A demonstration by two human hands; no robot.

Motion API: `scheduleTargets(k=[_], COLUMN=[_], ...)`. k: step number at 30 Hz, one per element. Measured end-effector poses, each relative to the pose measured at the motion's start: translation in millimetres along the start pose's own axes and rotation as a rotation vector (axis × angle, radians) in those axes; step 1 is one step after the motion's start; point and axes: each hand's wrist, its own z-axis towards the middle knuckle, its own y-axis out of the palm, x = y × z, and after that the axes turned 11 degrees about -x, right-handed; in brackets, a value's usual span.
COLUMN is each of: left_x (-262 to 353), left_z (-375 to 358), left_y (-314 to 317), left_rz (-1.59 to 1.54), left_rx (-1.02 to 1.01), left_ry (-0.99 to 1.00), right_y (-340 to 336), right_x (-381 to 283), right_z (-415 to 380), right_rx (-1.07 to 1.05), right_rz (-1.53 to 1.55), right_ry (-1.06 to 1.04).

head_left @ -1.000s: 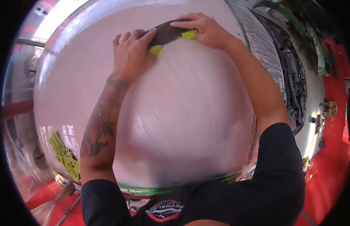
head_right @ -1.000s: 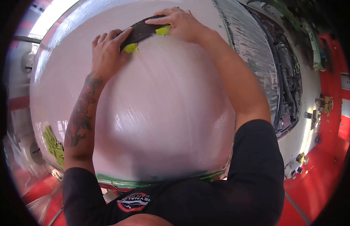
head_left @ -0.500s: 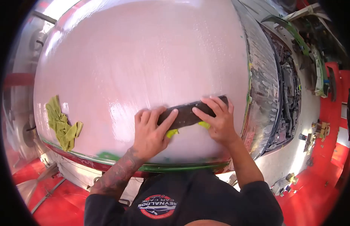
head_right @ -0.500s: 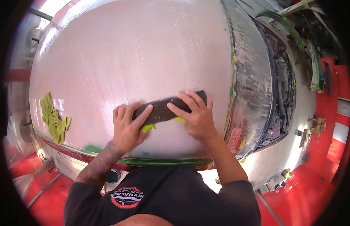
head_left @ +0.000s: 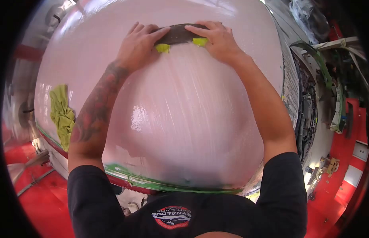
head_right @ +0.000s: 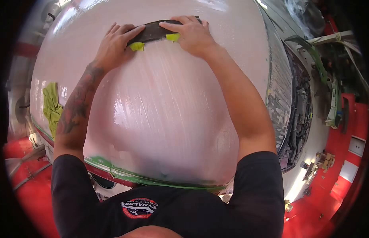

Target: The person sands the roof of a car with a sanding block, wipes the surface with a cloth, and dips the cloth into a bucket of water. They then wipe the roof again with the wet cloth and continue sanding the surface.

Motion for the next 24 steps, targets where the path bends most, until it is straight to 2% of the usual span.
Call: scheduleTargets(k=[2, 6, 11, 14, 16, 19, 22, 24], left_x=[-43, -19, 107, 178, 206, 194, 148, 99], left_z=[28, 2, -148, -243, -293, -281, -234, -192], left_y=[10, -2, -39, -59, -56, -65, -67, -54], left_rz=[-0.046, -0.119, -0.252, -0.37, -0.335, -0.306, -0.307, -0.192], left_rx=[-0.046, -0.076, -0.105, -0.283, -0.341, -0.353, -0.316, -0.23], left_ry=[-0.108, -0.115, -0.061, -0.04, 0.025, 0.054, -0.013, -0.016], right_y=[9, 8, -7, -14, -10, -6, -10, -9], right_x=[5, -25, -143, -219, -253, -250, -208, -174], right_z=[52, 21, -171, -289, -339, -327, -248, -176], right_rx=[0.01, 0.083, 0.044, -0.053, -0.057, -0.045, -0.058, -0.049], right_rz=[0.022, 0.006, 0.05, 0.112, 0.121, 0.071, 0.037, 0.044], right_ry=[0.058, 0.088, 0.08, 0.147, 0.177, 0.146, 0.049, -0.008])
